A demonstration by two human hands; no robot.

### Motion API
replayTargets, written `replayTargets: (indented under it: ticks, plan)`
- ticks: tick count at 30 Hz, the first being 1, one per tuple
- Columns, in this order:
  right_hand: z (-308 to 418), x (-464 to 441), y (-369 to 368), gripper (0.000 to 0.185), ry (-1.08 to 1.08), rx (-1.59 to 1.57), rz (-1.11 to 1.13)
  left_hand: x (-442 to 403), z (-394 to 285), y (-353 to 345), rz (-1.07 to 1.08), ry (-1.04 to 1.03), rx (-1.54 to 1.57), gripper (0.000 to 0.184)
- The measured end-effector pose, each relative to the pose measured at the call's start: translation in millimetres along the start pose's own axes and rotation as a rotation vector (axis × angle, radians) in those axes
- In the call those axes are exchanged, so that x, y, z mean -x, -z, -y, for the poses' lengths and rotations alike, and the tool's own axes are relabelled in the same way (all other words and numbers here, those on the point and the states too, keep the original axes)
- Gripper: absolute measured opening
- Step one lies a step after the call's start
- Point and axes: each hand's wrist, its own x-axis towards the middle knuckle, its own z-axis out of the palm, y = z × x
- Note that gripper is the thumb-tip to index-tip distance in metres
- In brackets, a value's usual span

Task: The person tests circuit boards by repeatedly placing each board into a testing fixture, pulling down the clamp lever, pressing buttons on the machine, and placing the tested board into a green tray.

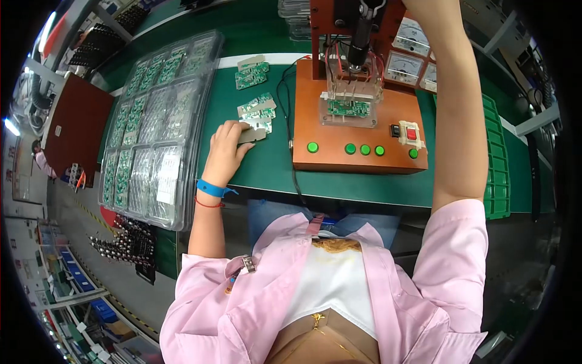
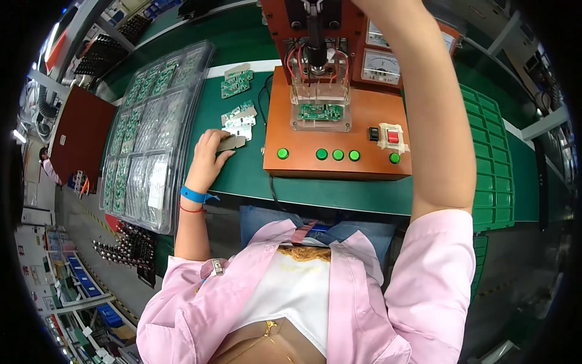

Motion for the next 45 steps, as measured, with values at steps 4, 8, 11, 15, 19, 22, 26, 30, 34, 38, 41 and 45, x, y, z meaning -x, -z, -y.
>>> replayTargets:
  ticks: [4, 8, 11, 15, 19, 22, 26, 30, 34, 38, 41, 45]
  plan:
    - [32.9, 78.4, 38.0, 0.019, 0.242, -0.077, -0.139, -2.1, 10.4, -1.3, 0.002, -0.09, 0.0, 0.012]
    - [68.4, 152.5, 49.3, 0.026, 0.109, -0.017, 0.596, 1.4, 7.3, 3.9, -0.121, -0.018, 0.039, 0.011]
    - [65.6, 166.1, 31.0, 0.032, 0.015, 0.098, 0.804, 1.8, -8.2, -2.9, -0.172, 0.061, 0.12, 0.01]
    - [67.3, 159.5, 18.0, 0.02, -0.007, 0.123, 0.93, 3.6, -21.4, -8.9, -0.04, 0.1, 0.151, 0.011]
    - [53.9, 161.9, 13.3, 0.018, 0.123, 0.063, 0.877, 9.6, -24.0, -8.6, 0.046, 0.069, 0.134, 0.017]
    - [62.0, 160.0, 10.9, 0.014, 0.115, 0.122, 0.888, 13.2, -22.8, -9.5, 0.069, 0.075, 0.119, 0.021]
    - [64.3, 176.4, -1.2, 0.003, 0.218, 0.108, 0.582, 10.3, -26.5, -2.8, 0.063, 0.116, 0.105, 0.013]
    - [63.9, 170.9, 49.7, 0.013, 0.143, 0.034, 0.434, 8.5, -43.2, 8.6, -0.072, 0.06, 0.107, 0.016]
    - [29.9, 169.9, 149.6, 0.014, -0.072, 0.4, 0.474, 13.8, -51.2, 17.3, -0.148, 0.135, 0.13, 0.023]
    - [-30.9, 208.8, 209.3, 0.009, -0.261, 0.644, 0.751, 11.3, -60.4, 18.0, -0.204, 0.127, 0.18, 0.024]
    - [-57.6, 235.9, 215.3, 0.012, -0.341, 0.414, 0.982, -7.2, -80.2, 19.7, -0.204, 0.009, 0.163, 0.026]
    - [-44.2, 229.8, 204.8, 0.031, -0.385, 0.478, 0.809, -36.7, -113.7, 16.6, -0.203, -0.305, 0.166, 0.034]
